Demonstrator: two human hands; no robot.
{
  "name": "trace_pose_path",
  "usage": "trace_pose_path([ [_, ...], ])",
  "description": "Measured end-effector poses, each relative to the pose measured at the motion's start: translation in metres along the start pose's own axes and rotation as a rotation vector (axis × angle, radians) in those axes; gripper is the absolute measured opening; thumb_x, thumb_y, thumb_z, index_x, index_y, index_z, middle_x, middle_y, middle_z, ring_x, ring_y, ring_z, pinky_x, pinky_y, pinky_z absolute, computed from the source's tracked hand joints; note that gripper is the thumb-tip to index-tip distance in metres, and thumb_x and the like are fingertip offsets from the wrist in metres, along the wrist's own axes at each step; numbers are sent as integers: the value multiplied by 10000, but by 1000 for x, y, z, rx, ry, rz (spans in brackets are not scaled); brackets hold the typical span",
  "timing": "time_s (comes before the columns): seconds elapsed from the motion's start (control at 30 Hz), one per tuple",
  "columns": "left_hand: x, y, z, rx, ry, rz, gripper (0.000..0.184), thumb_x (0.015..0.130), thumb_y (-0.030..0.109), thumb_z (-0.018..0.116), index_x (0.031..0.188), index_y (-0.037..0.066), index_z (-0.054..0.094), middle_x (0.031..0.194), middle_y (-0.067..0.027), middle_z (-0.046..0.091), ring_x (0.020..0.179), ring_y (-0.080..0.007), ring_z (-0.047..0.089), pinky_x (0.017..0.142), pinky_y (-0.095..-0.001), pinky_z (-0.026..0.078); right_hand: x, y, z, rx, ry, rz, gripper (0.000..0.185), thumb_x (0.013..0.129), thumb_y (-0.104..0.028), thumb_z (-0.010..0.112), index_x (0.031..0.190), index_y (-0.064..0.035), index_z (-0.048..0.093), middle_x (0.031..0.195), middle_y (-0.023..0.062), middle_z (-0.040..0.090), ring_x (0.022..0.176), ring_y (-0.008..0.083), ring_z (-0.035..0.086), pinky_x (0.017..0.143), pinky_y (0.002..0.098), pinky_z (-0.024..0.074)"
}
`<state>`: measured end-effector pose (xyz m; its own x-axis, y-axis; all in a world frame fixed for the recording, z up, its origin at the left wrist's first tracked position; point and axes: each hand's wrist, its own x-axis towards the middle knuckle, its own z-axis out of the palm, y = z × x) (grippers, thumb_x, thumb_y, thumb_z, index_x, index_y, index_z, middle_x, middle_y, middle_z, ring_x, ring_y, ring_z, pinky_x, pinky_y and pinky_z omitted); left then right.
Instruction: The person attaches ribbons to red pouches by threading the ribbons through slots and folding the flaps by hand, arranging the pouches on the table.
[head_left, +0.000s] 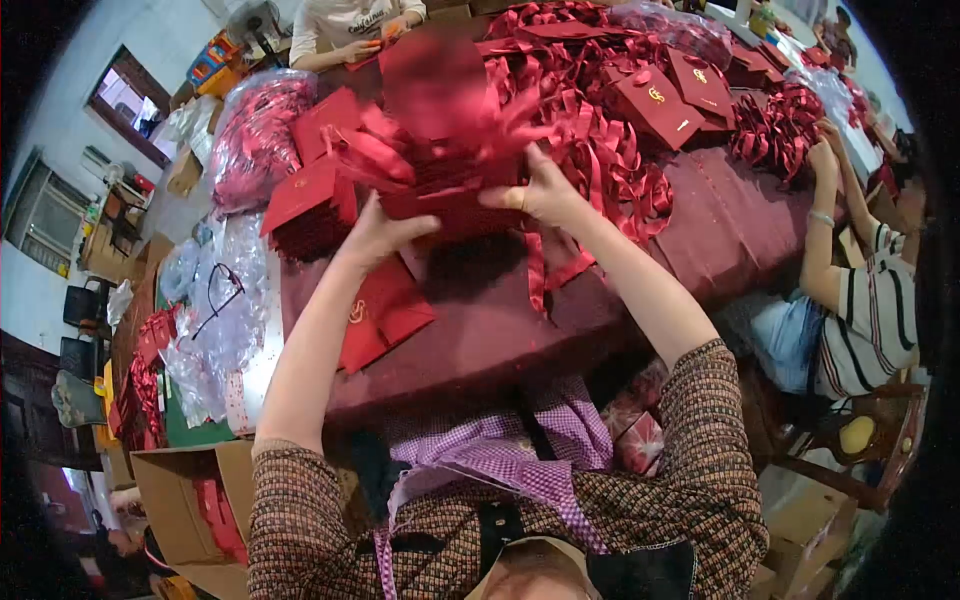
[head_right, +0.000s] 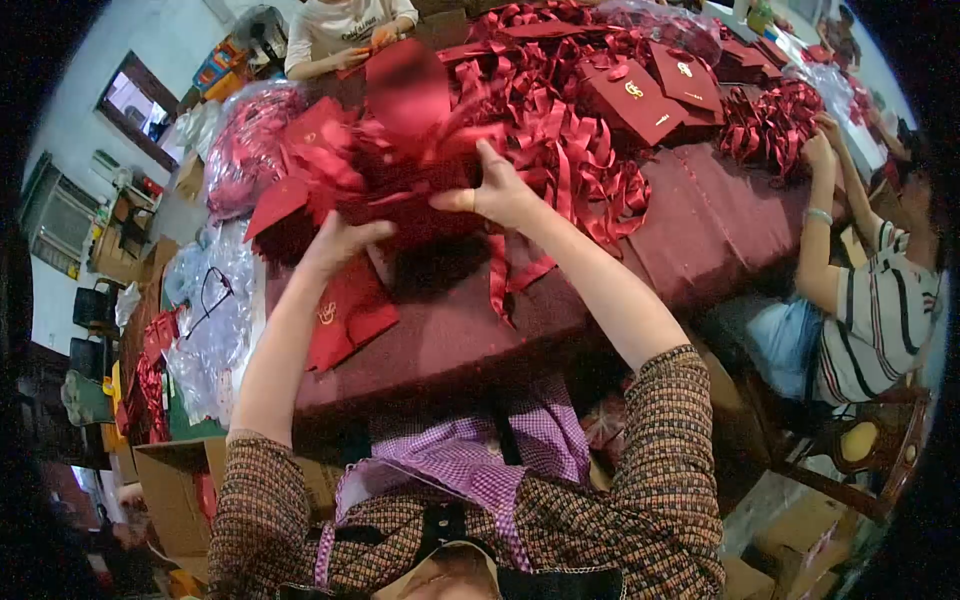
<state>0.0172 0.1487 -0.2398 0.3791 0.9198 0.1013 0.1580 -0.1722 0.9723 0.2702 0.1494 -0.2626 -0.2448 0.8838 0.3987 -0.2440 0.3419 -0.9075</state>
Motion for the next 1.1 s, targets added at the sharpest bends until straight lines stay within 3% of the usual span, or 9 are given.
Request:
trace_pose_path([
  [0.27, 23, -10, 22, -242, 178, 36, 543, 720, 136, 797, 1182, -9, 551, 1097, -73, 628, 971, -196, 600, 862, -339, 490, 23, 0, 6, -21, 143, 124, 639, 704, -110, 804, 1230, -14, 454, 1095, 75, 601, 979, 179, 586, 888, 303, 467],
  [0.37, 39, 5, 27, -527, 278, -171, 408, 792, 149, 729, 1144, 1, 586, 1068, -99, 645, 952, -211, 630, 832, -373, 519, 44, -19, 11, -33, 178, 231, 461, 749, -151, 758, 1127, 3, 544, 996, 91, 644, 843, 190, 633, 757, 340, 526],
  [0.63, 94, 30, -2, -684, 306, -354, 493, 805, 259, 734, 1134, -58, 549, 1082, -176, 626, 918, -284, 646, 814, -454, 546, 125, -33, -5, -116, 169, 412, 317, 732, -155, 770, 962, 31, 653, 872, 120, 685, 700, 217, 673, 637, 366, 562],
  [0.77, 112, -30, -7, -501, 314, -423, 672, 805, 335, 725, 1248, -94, 458, 1197, -225, 567, 1058, -321, 590, 878, -485, 497, 127, 27, -25, -152, 119, 398, 378, 707, -159, 784, 1008, 28, 655, 882, 112, 686, 726, 215, 660, 669, 342, 537],
  [0.8, 120, -85, -19, -188, 348, -512, 663, 800, 311, 724, 1261, -83, 456, 1263, -263, 516, 1190, -329, 501, 961, -481, 421, 130, 133, -62, -371, 229, 299, 380, 696, -151, 794, 1003, 27, 659, 888, 107, 682, 750, 202, 654, 683, 336, 526],
  [0.87, 88, -17, 5, 313, 419, -366, 593, 776, 267, 718, 1213, -67, 495, 1255, -273, 504, 1210, -370, 455, 979, -470, 376, 111, 71, -41, -260, 260, 480, 375, 691, -146, 799, 995, 27, 664, 892, 105, 677, 773, 190, 643, 693, 326, 518],
  [0.97, 88, -15, 9, 885, 523, 510, 353, 808, 172, 640, 1096, -10, 550, 1092, -211, 546, 1065, -363, 510, 894, -412, 423, 121, 87, -47, -432, 280, 538, 334, 701, -142, 793, 961, 29, 673, 859, 84, 672, 738, 164, 624, 666, 315, 506],
  [1.03, 99, -2, 23, 1020, 361, 697, 343, 812, 162, 620, 1105, -1, 544, 1126, -202, 543, 1100, -366, 497, 932, -444, 405, 128, 102, -54, -410, 246, 480, 408, 667, -192, 816, 948, 61, 664, 879, 123, 674, 751, 197, 636, 665, 335, 506],
  [1.1, 113, -14, 34, 1127, 214, 518, 477, 852, 290, 586, 1250, 48, 484, 1307, -198, 458, 1227, -390, 410, 997, -491, 351, 120, 85, -46, -459, 263, 477, 490, 623, -253, 843, 920, 92, 661, 896, 172, 681, 780, 227, 649, 674, 354, 506],
])
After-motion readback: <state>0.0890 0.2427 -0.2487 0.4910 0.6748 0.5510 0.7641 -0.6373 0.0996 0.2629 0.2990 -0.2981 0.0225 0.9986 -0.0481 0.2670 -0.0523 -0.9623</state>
